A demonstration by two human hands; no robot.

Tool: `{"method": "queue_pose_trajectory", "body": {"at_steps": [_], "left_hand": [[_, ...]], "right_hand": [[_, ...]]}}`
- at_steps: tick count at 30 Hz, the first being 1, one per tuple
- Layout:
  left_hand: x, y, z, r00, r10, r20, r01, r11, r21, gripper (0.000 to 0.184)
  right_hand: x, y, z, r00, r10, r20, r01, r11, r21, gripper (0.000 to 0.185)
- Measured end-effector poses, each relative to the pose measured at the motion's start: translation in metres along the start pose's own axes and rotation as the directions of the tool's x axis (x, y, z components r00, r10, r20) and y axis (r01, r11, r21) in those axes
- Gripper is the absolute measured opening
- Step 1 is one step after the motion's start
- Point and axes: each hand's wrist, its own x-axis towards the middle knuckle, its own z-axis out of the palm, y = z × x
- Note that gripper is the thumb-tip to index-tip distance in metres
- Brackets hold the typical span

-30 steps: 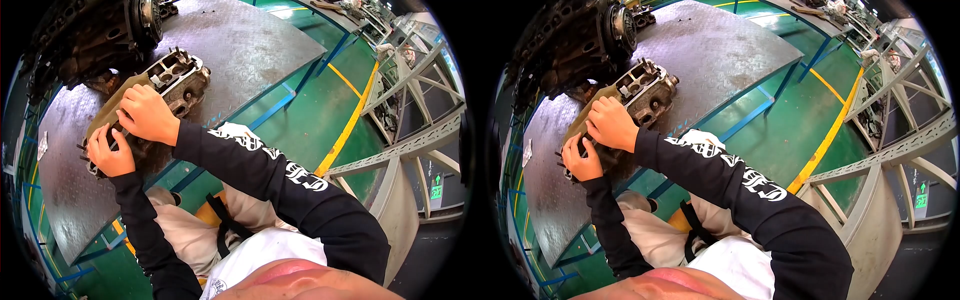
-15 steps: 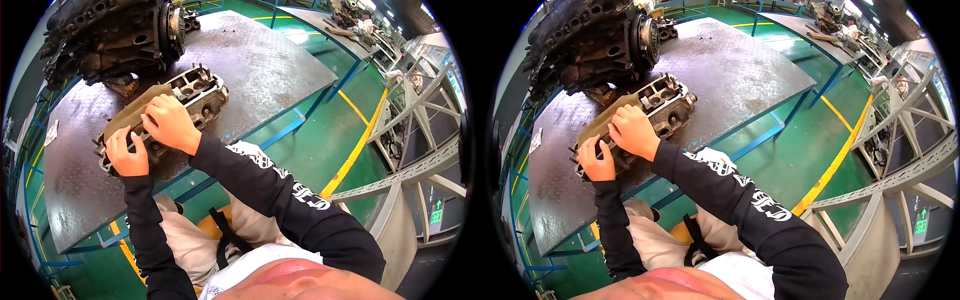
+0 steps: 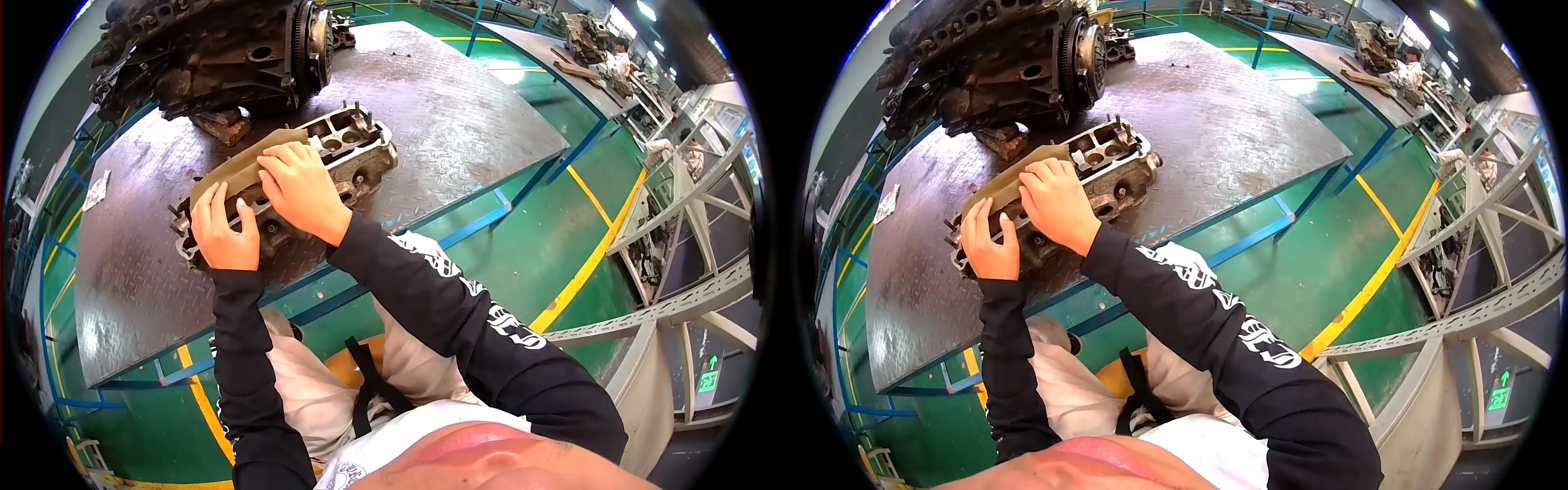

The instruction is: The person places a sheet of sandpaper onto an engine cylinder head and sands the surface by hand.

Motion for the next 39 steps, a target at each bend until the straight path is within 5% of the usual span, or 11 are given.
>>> {"method": "queue_pose_trajectory", "body": {"at_steps": [13, 24, 28, 30, 39], "left_hand": [[0.003, -0.002, -0.003, 0.999, 0.029, -0.042, -0.027, 0.999, 0.041, 0.037], [0.006, -0.001, -0.003, 0.994, 0.069, -0.082, -0.062, 0.994, 0.087, 0.041], [0.002, -0.005, 0.0, 0.999, 0.025, -0.025, -0.023, 0.997, 0.072, 0.04], [0.003, -0.005, -0.001, 0.999, 0.032, -0.023, -0.03, 0.997, 0.077, 0.039], [0.003, -0.001, 0.0, 0.999, 0.051, -0.007, -0.051, 0.998, 0.033, 0.043]], "right_hand": [[-0.003, 0.002, -0.007, 0.994, 0.058, 0.092, -0.053, 0.997, -0.06, 0.034], [0.007, -0.006, -0.013, 1.0, 0.024, -0.019, -0.024, 1.0, 0.012, 0.045], [0.006, -0.008, -0.014, 0.998, 0.041, -0.04, -0.041, 0.999, 0.006, 0.041], [0.001, -0.003, -0.012, 0.991, 0.004, 0.136, -0.004, 1.0, 0.0, 0.036], [0.003, -0.01, -0.014, 0.997, -0.002, 0.081, 0.002, 1.0, 0.012, 0.039]]}}
